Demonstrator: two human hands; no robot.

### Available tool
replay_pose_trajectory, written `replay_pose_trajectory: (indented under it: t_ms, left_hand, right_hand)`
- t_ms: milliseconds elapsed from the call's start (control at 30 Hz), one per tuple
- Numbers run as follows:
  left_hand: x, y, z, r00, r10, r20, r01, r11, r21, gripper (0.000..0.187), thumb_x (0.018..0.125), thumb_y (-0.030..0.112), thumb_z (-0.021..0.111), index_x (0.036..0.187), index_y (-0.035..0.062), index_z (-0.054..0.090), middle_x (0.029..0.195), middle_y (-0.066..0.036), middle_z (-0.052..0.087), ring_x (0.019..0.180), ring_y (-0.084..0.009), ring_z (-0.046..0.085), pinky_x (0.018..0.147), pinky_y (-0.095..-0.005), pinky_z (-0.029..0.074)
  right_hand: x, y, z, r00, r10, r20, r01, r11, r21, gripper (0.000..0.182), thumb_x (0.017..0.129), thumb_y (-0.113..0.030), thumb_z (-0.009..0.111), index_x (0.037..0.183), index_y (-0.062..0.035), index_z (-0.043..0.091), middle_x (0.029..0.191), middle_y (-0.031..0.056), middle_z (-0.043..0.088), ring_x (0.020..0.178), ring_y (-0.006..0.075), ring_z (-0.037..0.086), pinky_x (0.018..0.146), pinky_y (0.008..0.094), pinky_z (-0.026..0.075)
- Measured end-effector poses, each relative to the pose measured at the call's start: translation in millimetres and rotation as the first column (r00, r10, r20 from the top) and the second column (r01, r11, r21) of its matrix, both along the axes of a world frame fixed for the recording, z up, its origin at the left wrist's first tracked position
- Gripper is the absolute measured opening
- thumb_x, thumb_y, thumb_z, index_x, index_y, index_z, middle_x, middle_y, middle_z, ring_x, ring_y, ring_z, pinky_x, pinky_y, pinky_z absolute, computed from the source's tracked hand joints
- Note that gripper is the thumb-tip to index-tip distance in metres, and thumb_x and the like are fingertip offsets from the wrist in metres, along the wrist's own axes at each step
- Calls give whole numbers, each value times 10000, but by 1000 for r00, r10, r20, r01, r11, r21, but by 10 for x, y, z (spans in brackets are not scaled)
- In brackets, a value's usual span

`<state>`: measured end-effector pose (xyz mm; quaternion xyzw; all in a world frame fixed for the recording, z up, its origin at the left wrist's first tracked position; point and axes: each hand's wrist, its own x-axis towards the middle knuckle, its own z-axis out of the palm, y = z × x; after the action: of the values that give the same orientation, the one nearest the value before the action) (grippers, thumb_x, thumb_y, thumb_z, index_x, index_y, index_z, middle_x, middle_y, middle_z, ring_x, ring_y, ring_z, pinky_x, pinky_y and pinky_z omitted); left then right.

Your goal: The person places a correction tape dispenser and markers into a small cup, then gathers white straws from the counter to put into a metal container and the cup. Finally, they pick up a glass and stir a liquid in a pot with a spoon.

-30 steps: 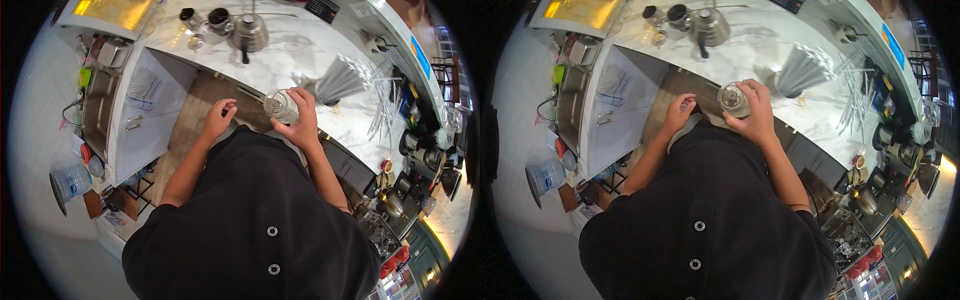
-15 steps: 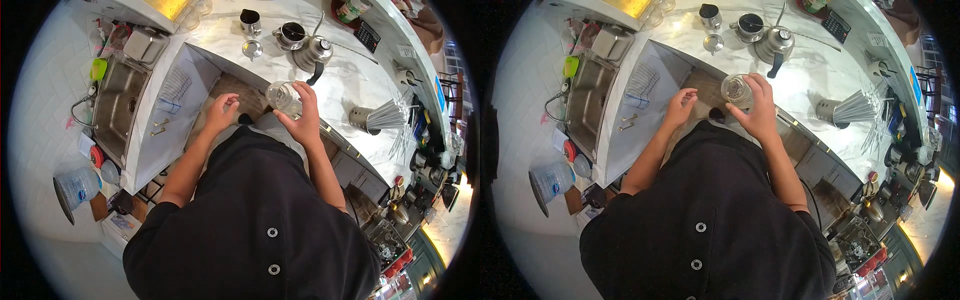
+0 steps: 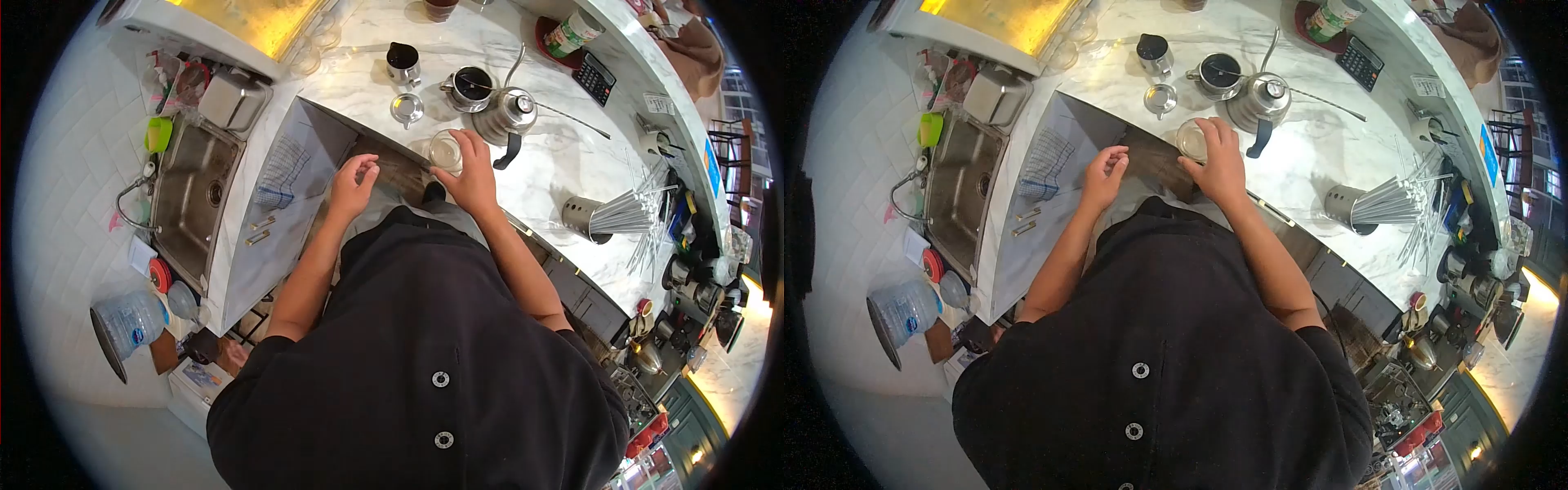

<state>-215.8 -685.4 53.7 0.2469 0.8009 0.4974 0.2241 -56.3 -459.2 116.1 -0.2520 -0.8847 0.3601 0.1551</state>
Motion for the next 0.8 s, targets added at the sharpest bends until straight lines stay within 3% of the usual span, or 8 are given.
replay_pose_trajectory:
  t_ms: [267, 333, 567, 633, 667, 700, 733, 800]
  left_hand:
    - [-338, 257, 105, 997, -76, 0, 76, 997, -1, 264, 989, 149, 715, 1229, 41, 726, 1049, -88, 754, 951, -192, 709, 870, -335, 553]
    - [-475, 318, 145, 988, -142, 51, 143, 990, -9, 269, 1014, 158, 687, 1248, 29, 723, 1086, -72, 746, 954, -149, 676, 877, -310, 543]
    - [-963, 752, 416, 927, -373, 35, 371, 927, 47, 280, 1005, 160, 694, 1261, 51, 723, 1098, -88, 765, 1007, -176, 706, 893, -325, 536]
    - [-1045, 897, 463, 899, -436, -34, 437, 894, 97, 289, 1002, 178, 706, 1265, 62, 725, 1103, -84, 775, 1018, -188, 712, 904, -346, 526]
    - [-1073, 978, 491, 885, -451, -114, 464, 874, 146, 273, 960, 110, 730, 1215, 14, 721, 1031, -106, 749, 939, -207, 709, 881, -345, 560]
    - [-1095, 1043, 521, 881, -459, -112, 472, 869, 150, 273, 960, 110, 730, 1215, 14, 721, 1031, -106, 749, 939, -207, 709, 881, -345, 560]
    - [-1115, 1109, 554, 872, -477, -107, 489, 857, 164, 280, 958, 122, 734, 1218, 18, 720, 1033, -107, 747, 939, -212, 708, 879, -342, 560]
    - [-1139, 1250, 585, 858, -502, -106, 513, 839, 184, 288, 956, 133, 738, 1220, 21, 719, 1036, -108, 745, 939, -217, 708, 878, -340, 559]
  right_hand:
    - [-241, -39, -229, 994, -108, 18, 107, 994, 21, 811, 746, -186, 939, 1451, -81, 552, 1484, 173, 533, 1364, 405, 505, 1137, 477, 455]
    - [-330, -92, -262, 987, -159, 6, 159, 987, 20, 812, 744, -187, 941, 1449, -81, 553, 1488, 172, 531, 1364, 402, 505, 1135, 478, 458]
    - [-352, -205, -42, 930, -349, -117, 362, 923, 129, 714, 761, -233, 943, 1366, -55, 607, 1385, 195, 603, 1303, 409, 560, 1077, 490, 491]
    - [-243, -147, 105, 806, -538, -245, 563, 825, 40, 539, 837, -229, 915, 1262, -15, 662, 1209, 156, 675, 1107, 315, 644, 905, 396, 540]
    - [-153, -69, 136, 723, -645, -247, 665, 747, -3, 500, 853, -211, 902, 1247, -14, 664, 1149, 123, 681, 1016, 259, 651, 835, 363, 539]
    - [-83, 36, 233, 640, -714, -285, 733, 678, -52, 402, 942, -167, 837, 1270, -20, 658, 1115, 84, 695, 1022, 178, 670, 805, 312, 547]
    - [-41, 171, 331, 524, -815, -247, 825, 558, -91, 383, 974, -194, 808, 1278, -22, 654, 1086, 55, 692, 1014, 157, 656, 791, 304, 537]
    - [99, 515, 363, 368, -890, -269, 851, 439, -288, 522, 965, -282, 824, 1333, 14, 602, 1139, 113, 703, 1057, 207, 660, 840, 347, 533]
